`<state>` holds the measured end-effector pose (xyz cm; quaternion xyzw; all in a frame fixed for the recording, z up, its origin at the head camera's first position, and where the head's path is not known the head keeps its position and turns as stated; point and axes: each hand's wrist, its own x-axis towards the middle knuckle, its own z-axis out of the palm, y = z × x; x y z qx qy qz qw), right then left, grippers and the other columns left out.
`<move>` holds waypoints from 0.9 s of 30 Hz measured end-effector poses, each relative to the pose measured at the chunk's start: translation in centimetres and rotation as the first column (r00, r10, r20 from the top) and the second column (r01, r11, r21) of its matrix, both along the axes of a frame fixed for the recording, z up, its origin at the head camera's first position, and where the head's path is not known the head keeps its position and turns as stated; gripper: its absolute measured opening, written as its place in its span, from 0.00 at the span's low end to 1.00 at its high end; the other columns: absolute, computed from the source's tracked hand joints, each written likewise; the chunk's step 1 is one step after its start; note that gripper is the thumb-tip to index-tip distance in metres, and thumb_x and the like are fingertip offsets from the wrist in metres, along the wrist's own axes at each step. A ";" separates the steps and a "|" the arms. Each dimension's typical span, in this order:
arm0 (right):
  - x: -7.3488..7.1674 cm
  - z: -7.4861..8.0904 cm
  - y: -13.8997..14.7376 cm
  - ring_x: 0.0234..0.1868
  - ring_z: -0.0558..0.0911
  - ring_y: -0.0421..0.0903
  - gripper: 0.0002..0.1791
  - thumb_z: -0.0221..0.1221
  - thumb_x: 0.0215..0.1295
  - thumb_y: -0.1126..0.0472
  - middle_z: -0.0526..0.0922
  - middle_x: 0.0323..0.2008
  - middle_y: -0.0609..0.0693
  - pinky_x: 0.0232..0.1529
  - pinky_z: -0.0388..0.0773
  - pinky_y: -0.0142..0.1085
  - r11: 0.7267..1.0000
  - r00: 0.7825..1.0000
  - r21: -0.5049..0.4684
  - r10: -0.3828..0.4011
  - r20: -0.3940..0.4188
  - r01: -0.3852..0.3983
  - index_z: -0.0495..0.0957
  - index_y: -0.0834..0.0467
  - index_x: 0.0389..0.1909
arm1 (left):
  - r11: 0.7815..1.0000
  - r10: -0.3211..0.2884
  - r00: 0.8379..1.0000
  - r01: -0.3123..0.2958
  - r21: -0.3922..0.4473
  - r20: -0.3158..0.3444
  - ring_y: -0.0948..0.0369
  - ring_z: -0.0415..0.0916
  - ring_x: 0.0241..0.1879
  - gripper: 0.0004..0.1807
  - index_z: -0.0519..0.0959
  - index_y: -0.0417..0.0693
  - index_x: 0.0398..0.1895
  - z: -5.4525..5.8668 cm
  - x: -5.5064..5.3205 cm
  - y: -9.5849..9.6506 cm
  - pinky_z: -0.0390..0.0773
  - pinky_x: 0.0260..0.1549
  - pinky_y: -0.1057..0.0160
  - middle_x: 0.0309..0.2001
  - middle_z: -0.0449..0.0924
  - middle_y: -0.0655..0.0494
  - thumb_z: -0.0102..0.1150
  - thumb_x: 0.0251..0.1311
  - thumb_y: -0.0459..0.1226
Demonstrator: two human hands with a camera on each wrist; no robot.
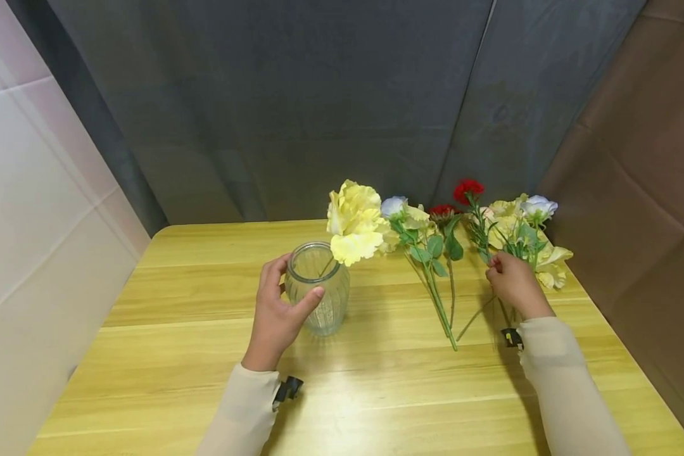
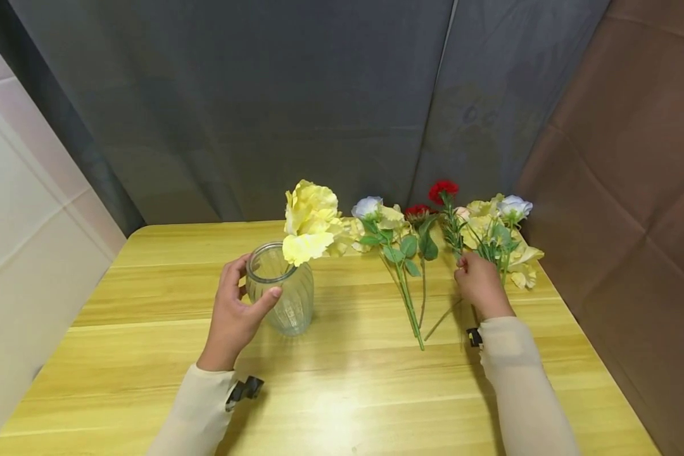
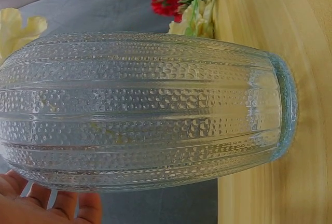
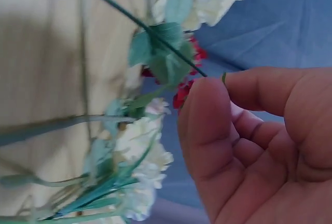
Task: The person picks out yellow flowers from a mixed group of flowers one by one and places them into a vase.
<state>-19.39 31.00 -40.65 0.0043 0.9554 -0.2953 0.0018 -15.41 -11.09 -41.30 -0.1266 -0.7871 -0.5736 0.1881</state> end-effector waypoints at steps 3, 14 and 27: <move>-0.3 -0.7 0.3 0.37 0.78 0.59 0.11 0.49 0.73 0.64 0.79 0.41 0.68 0.36 0.75 0.50 1.000 0.999 0.012 0.020 0.026 -0.020 0.73 0.69 0.46 | 1.000 -0.001 1.000 0.001 0.000 0.001 0.53 0.63 0.60 0.38 0.68 0.47 0.68 -0.1 0.0 -0.1 0.65 0.52 0.49 0.62 0.66 0.51 0.73 0.54 0.43; -0.2 -1.7 0.0 0.52 0.76 0.68 0.19 0.49 0.75 0.60 0.74 0.55 0.75 0.45 0.75 0.57 1.000 0.994 0.007 0.022 0.108 -0.023 0.72 0.71 0.56 | 1.000 -0.002 1.000 0.002 0.000 0.001 0.53 0.63 0.60 0.39 0.68 0.45 0.68 -0.2 0.1 -0.2 0.64 0.53 0.48 0.62 0.66 0.49 0.74 0.53 0.43; -0.7 -1.7 -5.4 0.38 0.79 0.55 0.15 0.52 0.74 0.61 0.81 0.46 0.64 0.38 0.76 0.48 0.997 0.996 0.007 0.081 0.033 -0.082 0.75 0.67 0.53 | 1.000 -0.001 1.000 0.001 -0.001 -0.003 0.56 0.63 0.59 0.39 0.68 0.47 0.68 -0.2 0.0 -0.1 0.65 0.53 0.49 0.62 0.66 0.50 0.74 0.54 0.43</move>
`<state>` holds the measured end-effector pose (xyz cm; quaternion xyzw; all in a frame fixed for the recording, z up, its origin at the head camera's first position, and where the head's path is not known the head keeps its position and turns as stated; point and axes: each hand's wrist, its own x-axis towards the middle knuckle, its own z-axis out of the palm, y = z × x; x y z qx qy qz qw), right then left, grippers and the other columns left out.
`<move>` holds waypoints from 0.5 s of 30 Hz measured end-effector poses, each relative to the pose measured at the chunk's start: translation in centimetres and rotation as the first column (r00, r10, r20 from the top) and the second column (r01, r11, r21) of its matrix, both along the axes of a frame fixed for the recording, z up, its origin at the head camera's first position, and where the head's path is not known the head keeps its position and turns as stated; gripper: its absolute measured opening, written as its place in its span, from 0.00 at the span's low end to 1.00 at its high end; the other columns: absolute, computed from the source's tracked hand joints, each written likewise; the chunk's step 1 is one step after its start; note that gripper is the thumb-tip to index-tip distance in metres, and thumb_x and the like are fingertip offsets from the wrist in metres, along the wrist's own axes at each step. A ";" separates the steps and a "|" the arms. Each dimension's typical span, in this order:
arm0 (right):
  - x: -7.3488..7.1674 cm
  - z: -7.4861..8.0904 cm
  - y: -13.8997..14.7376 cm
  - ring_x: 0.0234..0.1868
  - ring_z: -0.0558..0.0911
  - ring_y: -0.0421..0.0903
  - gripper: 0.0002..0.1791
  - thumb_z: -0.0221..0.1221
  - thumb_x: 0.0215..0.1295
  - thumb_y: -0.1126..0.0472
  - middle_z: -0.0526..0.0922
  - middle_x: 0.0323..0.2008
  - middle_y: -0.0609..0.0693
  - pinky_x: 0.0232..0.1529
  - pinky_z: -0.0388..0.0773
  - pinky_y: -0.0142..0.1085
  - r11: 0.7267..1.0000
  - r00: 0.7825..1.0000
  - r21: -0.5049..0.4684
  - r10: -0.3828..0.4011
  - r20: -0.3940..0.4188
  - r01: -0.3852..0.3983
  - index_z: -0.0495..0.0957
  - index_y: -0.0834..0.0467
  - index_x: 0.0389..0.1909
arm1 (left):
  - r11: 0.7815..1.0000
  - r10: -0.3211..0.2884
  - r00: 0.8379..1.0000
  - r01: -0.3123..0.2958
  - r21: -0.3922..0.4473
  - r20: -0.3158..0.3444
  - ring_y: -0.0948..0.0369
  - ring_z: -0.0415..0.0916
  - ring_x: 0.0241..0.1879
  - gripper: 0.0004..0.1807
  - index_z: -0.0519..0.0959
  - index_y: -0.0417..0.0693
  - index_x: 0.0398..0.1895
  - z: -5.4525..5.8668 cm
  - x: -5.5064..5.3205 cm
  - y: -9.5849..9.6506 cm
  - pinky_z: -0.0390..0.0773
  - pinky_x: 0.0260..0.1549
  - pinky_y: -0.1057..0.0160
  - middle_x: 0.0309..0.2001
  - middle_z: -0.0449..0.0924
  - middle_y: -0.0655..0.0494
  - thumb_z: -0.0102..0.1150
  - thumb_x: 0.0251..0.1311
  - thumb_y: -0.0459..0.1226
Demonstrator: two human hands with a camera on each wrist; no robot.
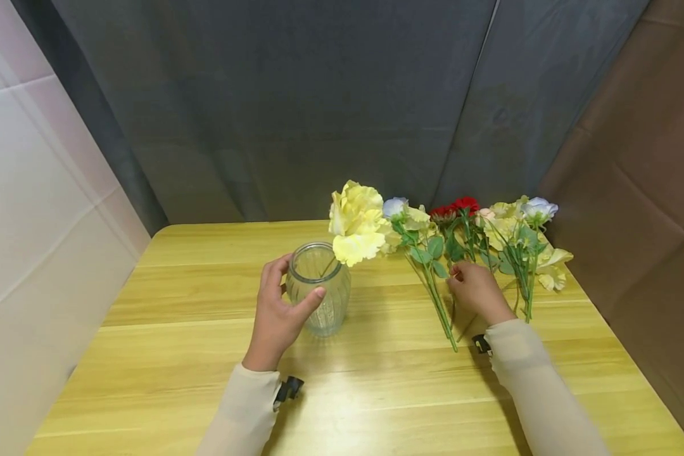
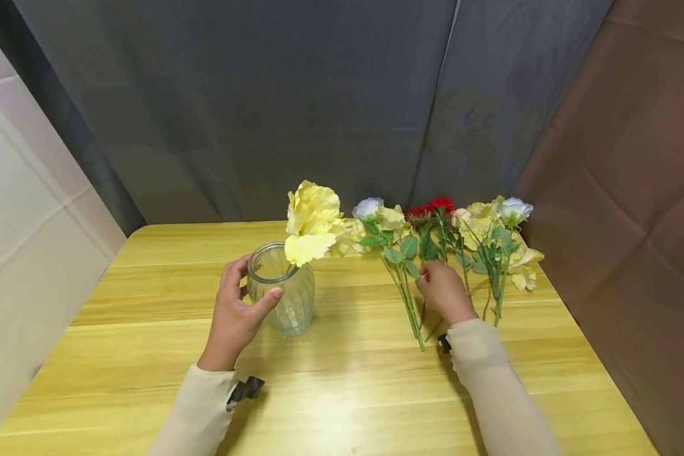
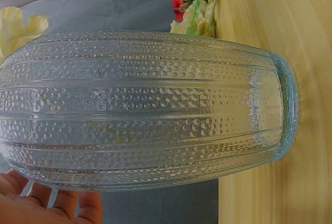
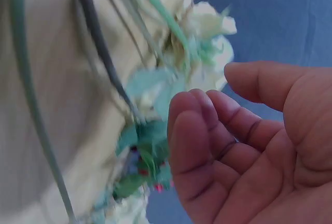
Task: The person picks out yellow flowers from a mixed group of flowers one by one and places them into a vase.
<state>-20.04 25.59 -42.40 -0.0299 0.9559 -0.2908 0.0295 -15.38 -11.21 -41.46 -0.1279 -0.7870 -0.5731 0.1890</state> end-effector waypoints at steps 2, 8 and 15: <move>-0.3 -0.5 -0.8 0.35 0.78 0.52 0.14 0.53 0.74 0.61 0.81 0.45 0.63 0.36 0.75 0.45 1.000 1.000 -0.007 0.020 0.014 -0.020 0.75 0.67 0.52 | 1.000 -0.002 1.000 0.002 0.001 -0.001 0.56 0.64 0.59 0.39 0.68 0.47 0.68 0.0 0.0 0.0 0.65 0.53 0.49 0.61 0.66 0.50 0.74 0.54 0.43; -0.9 -2.1 -2.4 0.21 0.70 0.45 0.06 0.56 0.72 0.62 0.79 0.34 0.57 0.24 0.68 0.38 0.999 0.994 -0.023 0.049 0.093 -0.047 0.72 0.62 0.41 | 1.000 -0.005 1.000 0.005 0.003 -0.011 0.55 0.64 0.59 0.39 0.68 0.49 0.68 0.1 -0.1 -0.1 0.65 0.52 0.49 0.62 0.66 0.51 0.74 0.54 0.43; -1.1 -2.8 -2.6 0.17 0.62 0.44 0.08 0.52 0.72 0.66 0.60 0.19 0.48 0.22 0.60 0.37 0.998 0.995 -0.022 0.052 0.083 -0.051 0.64 0.59 0.33 | 1.000 -0.004 1.000 0.004 -0.006 -0.011 0.56 0.64 0.59 0.39 0.69 0.49 0.68 0.0 -0.1 -0.2 0.65 0.52 0.50 0.61 0.66 0.51 0.74 0.53 0.43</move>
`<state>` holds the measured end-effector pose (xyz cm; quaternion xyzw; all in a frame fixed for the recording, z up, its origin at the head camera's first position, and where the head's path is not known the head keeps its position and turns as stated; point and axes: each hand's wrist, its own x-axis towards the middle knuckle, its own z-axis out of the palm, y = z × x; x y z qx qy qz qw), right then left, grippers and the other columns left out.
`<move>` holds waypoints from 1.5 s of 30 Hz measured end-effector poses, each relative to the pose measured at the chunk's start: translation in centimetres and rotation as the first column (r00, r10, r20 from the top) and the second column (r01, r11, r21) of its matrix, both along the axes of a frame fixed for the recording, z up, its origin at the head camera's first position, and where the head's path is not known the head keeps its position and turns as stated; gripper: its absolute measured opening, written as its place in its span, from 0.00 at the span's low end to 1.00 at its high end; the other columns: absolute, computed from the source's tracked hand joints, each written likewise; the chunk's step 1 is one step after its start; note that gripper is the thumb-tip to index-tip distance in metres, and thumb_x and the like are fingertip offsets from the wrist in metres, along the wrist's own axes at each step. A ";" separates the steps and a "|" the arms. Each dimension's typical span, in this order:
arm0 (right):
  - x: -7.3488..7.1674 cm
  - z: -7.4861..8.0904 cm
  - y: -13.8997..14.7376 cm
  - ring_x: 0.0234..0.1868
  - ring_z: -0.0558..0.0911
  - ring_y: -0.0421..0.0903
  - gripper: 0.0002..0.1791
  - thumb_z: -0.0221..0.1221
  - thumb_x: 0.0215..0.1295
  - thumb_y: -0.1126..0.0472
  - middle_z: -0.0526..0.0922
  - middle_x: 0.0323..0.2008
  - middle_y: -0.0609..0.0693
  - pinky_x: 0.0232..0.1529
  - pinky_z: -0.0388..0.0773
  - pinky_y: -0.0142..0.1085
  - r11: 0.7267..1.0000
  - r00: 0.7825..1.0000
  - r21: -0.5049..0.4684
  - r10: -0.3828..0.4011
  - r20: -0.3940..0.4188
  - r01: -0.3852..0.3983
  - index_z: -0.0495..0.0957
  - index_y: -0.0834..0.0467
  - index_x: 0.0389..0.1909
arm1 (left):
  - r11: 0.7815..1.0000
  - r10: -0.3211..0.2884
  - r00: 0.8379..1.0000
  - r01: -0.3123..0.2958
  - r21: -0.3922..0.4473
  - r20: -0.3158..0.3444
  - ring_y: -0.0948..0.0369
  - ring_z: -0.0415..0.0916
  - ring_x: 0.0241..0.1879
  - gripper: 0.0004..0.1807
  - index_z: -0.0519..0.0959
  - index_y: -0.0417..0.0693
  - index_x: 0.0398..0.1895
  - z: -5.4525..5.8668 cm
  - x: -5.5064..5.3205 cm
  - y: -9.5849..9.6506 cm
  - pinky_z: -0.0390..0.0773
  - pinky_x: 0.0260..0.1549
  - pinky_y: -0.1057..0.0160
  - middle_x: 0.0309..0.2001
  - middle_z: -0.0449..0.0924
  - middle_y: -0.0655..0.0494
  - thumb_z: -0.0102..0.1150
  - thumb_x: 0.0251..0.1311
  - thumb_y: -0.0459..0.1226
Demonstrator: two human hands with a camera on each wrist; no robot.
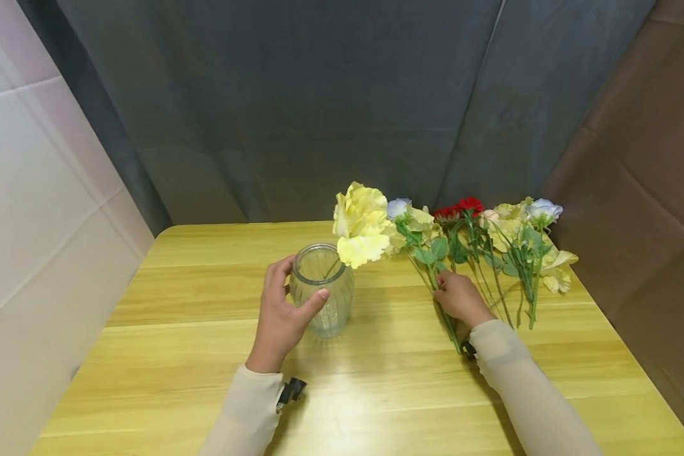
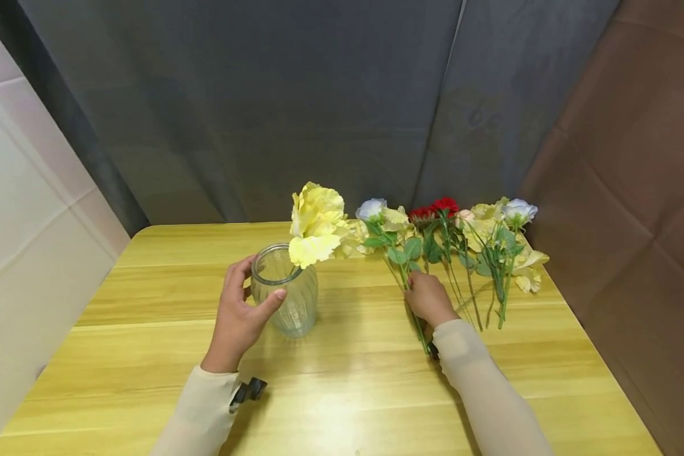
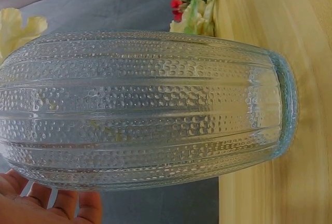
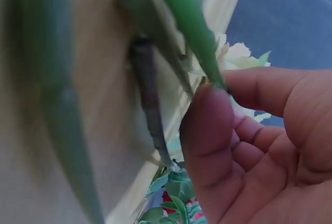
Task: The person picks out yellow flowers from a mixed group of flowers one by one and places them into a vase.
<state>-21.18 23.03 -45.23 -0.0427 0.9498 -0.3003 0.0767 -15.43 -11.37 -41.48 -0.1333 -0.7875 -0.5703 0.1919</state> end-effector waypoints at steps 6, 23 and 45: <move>0.3 1.0 0.4 0.19 0.65 0.45 0.01 0.50 0.71 0.67 0.64 0.18 0.49 0.24 0.63 0.38 1.000 0.996 -0.019 0.007 -0.094 -0.009 0.69 0.62 0.38 | 1.000 0.006 1.000 -0.006 -0.007 -0.004 0.56 0.64 0.58 0.38 0.68 0.49 0.68 0.1 0.0 0.1 0.66 0.51 0.50 0.61 0.66 0.49 0.73 0.54 0.44; 1.4 5.7 3.5 0.26 0.73 0.50 0.10 0.49 0.75 0.64 0.78 0.40 0.63 0.26 0.70 0.42 0.995 0.980 -0.029 -0.094 -0.175 0.091 0.69 0.67 0.49 | 1.000 0.011 1.000 -0.011 -0.005 -0.004 0.55 0.64 0.59 0.39 0.68 0.46 0.68 0.0 0.1 -0.1 0.66 0.51 0.50 0.62 0.66 0.48 0.74 0.53 0.43; 0.8 1.9 8.8 0.49 0.76 0.67 0.20 0.47 0.75 0.62 0.73 0.54 0.76 0.42 0.75 0.55 0.989 0.989 0.033 -0.143 -0.020 0.144 0.67 0.73 0.59 | 1.000 -0.002 1.000 0.002 -0.006 0.009 0.57 0.64 0.59 0.38 0.68 0.50 0.69 0.1 0.1 0.1 0.65 0.51 0.51 0.62 0.66 0.52 0.73 0.54 0.44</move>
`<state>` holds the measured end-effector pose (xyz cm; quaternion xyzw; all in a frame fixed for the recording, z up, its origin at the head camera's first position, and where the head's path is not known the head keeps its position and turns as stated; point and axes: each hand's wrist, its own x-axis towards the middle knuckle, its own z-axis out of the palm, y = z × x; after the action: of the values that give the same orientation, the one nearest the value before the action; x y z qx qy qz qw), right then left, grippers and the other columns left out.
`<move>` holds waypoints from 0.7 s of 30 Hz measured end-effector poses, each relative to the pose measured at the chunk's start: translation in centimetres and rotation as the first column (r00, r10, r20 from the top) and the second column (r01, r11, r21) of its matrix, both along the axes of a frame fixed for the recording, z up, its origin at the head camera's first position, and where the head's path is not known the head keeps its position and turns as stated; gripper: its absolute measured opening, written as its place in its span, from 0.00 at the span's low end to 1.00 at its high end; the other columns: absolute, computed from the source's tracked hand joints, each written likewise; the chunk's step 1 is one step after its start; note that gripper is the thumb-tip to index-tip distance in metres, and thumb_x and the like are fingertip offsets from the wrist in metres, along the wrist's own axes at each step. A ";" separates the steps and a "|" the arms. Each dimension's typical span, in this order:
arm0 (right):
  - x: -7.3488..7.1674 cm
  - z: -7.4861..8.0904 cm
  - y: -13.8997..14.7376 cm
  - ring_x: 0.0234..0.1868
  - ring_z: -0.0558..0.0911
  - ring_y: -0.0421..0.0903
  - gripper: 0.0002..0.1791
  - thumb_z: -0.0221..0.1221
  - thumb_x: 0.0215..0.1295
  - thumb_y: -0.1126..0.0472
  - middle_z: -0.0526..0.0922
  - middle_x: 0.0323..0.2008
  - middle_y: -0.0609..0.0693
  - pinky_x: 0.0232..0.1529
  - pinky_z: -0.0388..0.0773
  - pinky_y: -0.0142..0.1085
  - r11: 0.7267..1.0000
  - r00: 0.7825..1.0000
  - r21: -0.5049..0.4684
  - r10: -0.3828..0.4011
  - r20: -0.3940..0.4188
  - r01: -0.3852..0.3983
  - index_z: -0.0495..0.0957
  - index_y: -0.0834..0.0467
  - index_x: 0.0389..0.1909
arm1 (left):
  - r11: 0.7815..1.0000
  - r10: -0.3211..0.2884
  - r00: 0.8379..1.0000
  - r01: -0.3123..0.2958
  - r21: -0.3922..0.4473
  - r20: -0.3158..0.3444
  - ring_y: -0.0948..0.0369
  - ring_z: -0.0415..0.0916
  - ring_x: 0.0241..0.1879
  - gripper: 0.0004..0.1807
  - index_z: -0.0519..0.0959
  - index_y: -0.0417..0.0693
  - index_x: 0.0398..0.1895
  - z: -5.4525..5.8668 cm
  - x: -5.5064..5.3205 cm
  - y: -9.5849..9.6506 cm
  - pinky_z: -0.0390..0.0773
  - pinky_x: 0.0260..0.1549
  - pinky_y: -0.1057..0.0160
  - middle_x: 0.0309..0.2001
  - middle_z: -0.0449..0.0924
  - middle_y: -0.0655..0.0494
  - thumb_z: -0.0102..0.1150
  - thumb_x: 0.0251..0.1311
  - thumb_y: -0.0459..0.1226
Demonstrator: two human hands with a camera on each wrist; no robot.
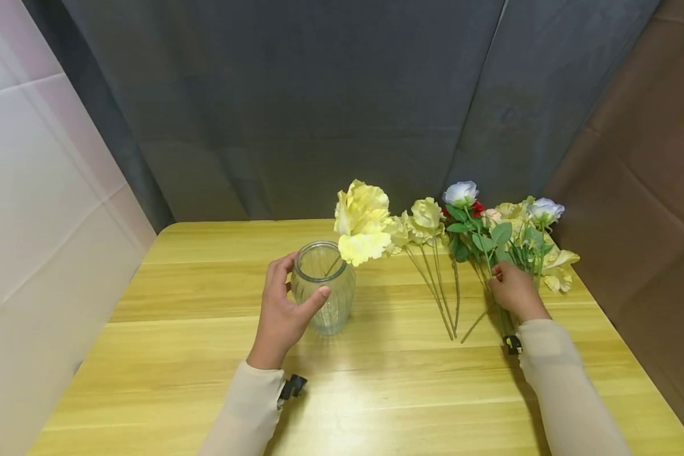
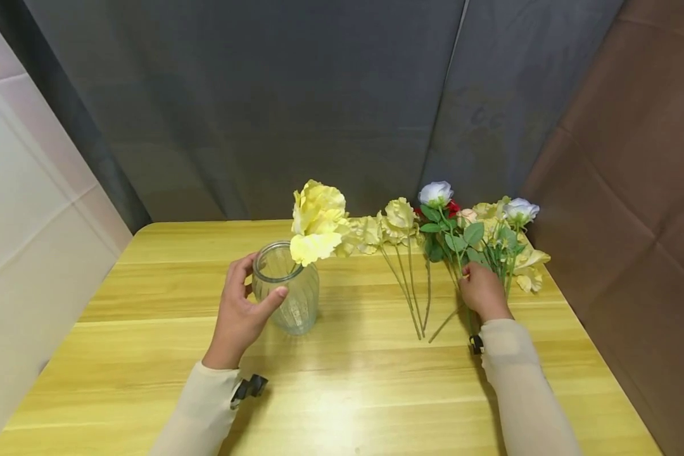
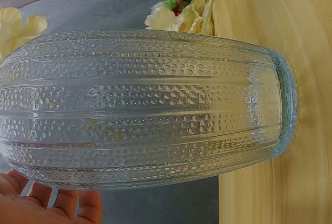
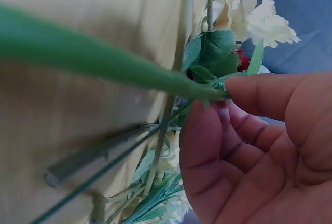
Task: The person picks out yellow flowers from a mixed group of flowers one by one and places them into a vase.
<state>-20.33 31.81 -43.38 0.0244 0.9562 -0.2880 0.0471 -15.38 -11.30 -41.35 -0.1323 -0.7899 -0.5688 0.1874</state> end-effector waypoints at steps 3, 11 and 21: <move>-0.1 -0.3 0.1 0.51 0.76 0.69 0.21 0.47 0.75 0.61 0.72 0.55 0.76 0.43 0.75 0.56 1.000 1.000 -0.006 -0.006 0.013 0.006 0.67 0.72 0.60 | 1.000 0.000 1.000 0.000 0.000 -0.003 0.56 0.64 0.59 0.39 0.68 0.49 0.69 0.0 0.0 0.0 0.65 0.51 0.50 0.62 0.66 0.51 0.73 0.54 0.44; 0.4 2.0 -1.2 0.35 0.77 0.56 0.18 0.50 0.74 0.55 0.79 0.44 0.66 0.35 0.73 0.49 0.999 0.991 0.035 -0.035 -0.127 0.040 0.73 0.68 0.51 | 1.000 -0.001 1.000 0.001 0.004 -0.006 0.54 0.64 0.59 0.38 0.68 0.49 0.69 0.0 -0.1 0.1 0.65 0.52 0.50 0.62 0.66 0.50 0.73 0.54 0.44; -2.2 3.0 -4.8 0.40 0.79 0.57 0.15 0.50 0.76 0.60 0.81 0.46 0.64 0.41 0.75 0.51 0.999 0.987 -0.022 0.027 -0.161 -0.031 0.75 0.67 0.51 | 1.000 0.004 1.000 -0.004 0.001 -0.002 0.56 0.63 0.58 0.38 0.68 0.48 0.68 -0.2 -0.1 0.0 0.66 0.51 0.50 0.61 0.66 0.52 0.73 0.53 0.43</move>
<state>-22.52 27.02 -40.40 -0.0134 0.9535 -0.3002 -0.0255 -15.47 -11.31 -41.54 -0.1311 -0.7896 -0.5688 0.1892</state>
